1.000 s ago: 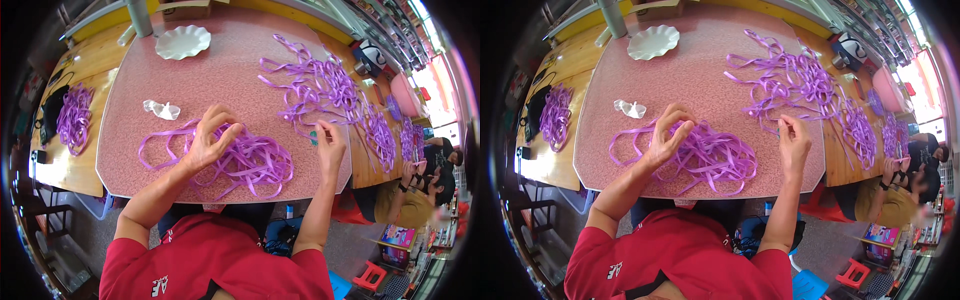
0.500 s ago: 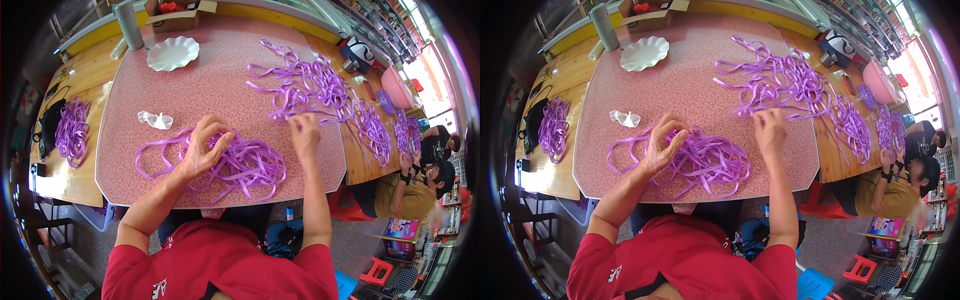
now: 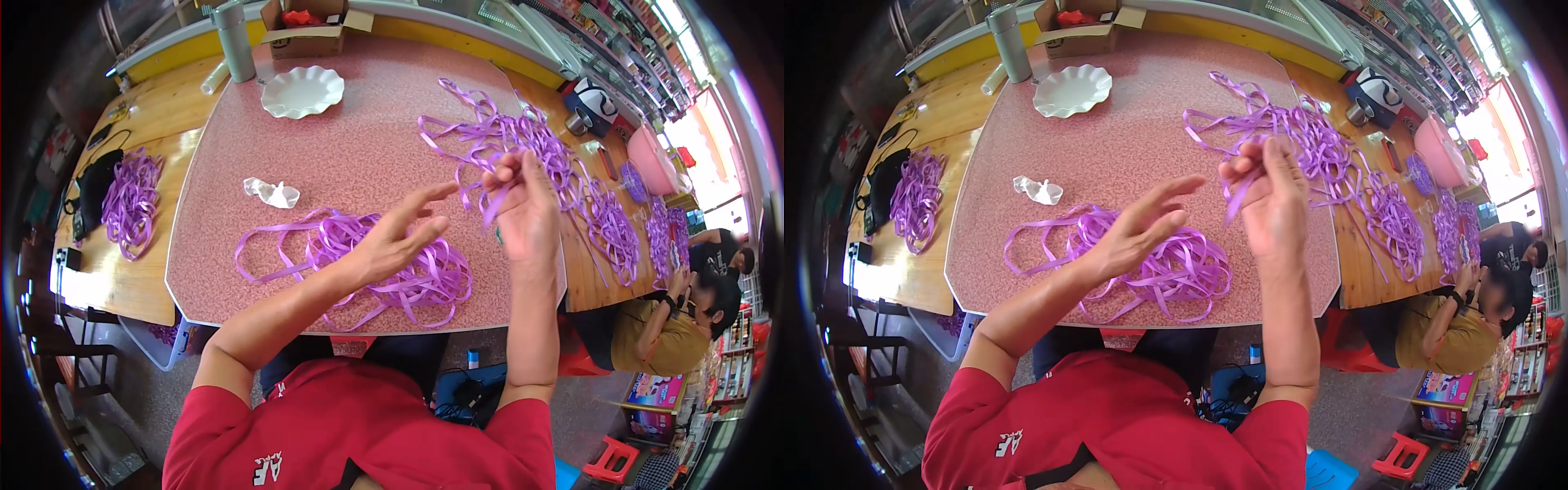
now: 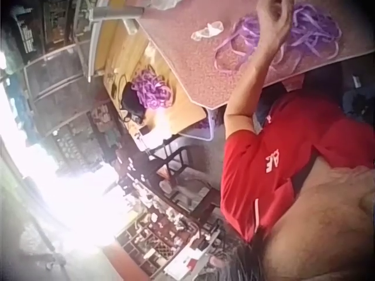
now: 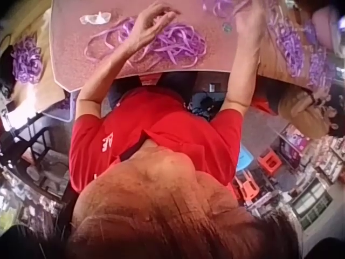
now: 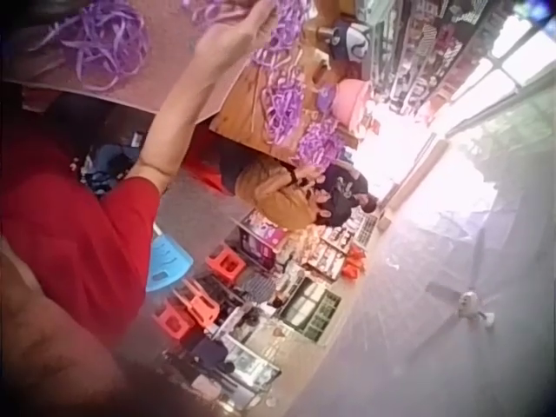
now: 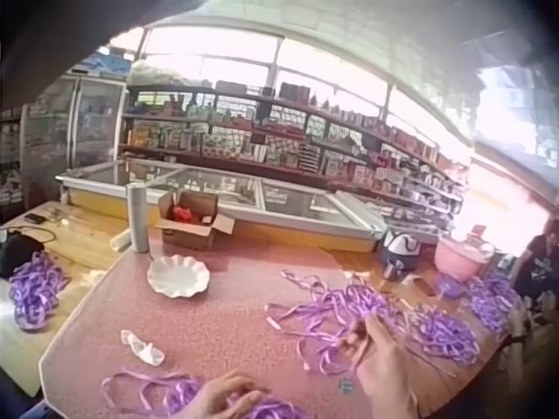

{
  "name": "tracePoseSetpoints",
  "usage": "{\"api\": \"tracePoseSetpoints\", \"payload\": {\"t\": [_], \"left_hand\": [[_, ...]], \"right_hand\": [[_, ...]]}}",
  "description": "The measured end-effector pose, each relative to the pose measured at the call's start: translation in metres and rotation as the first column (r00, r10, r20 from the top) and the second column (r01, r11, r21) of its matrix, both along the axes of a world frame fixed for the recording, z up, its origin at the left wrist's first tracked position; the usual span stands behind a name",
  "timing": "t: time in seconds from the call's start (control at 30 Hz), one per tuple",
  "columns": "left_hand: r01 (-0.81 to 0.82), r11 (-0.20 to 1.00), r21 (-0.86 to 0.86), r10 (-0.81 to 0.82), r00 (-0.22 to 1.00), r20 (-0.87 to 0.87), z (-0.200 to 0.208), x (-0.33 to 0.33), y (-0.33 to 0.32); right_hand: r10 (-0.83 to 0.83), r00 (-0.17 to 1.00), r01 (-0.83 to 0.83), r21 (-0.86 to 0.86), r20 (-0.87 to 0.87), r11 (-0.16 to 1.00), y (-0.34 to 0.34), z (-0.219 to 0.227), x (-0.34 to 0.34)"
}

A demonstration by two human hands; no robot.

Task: Tying knots in purple plastic ribbons at a table.

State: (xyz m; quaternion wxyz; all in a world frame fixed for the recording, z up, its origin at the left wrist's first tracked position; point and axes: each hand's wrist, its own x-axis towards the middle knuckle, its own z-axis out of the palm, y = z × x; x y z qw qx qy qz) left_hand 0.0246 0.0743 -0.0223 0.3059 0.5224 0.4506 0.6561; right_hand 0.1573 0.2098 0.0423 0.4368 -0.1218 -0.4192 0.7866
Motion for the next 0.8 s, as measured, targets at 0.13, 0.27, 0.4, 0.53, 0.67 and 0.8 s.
{"api": "tracePoseSetpoints", "payload": {"t": [0.13, 0.27, 0.4, 0.53, 0.67, 0.8], "left_hand": [[0.369, 0.912, -0.176, -0.300, 0.897, 0.326, -0.005, 0.004, 0.000], [0.466, 0.856, -0.225, -0.269, 0.772, 0.576, -0.017, 0.002, -0.010], [0.421, 0.854, -0.304, -0.201, 0.808, 0.553, -0.009, 0.004, -0.012], [0.366, 0.877, -0.312, -0.216, 0.879, 0.426, -0.014, -0.009, -0.010], [0.246, 0.925, -0.291, -0.227, 0.969, 0.098, 0.004, -0.041, -0.007], [0.063, 0.911, -0.407, -0.157, 0.967, -0.202, 0.033, -0.065, -0.015]], "right_hand": [[0.032, 0.999, -0.035, -0.095, -0.031, 0.995, -0.021, -0.015, -0.011], [-0.001, 0.999, -0.003, -0.088, -0.041, 0.996, -0.031, -0.025, -0.012], [-0.021, 0.997, 0.015, -0.090, -0.069, 0.996, -0.038, -0.035, -0.014], [-0.020, 0.997, 0.014, -0.072, -0.075, 0.997, -0.040, -0.040, -0.016], [-0.081, 0.966, 0.050, 0.133, 0.245, 0.990, -0.031, -0.036, -0.006], [-0.653, 0.714, 0.303, 0.730, 0.253, 0.613, -0.026, -0.040, -0.012]]}}
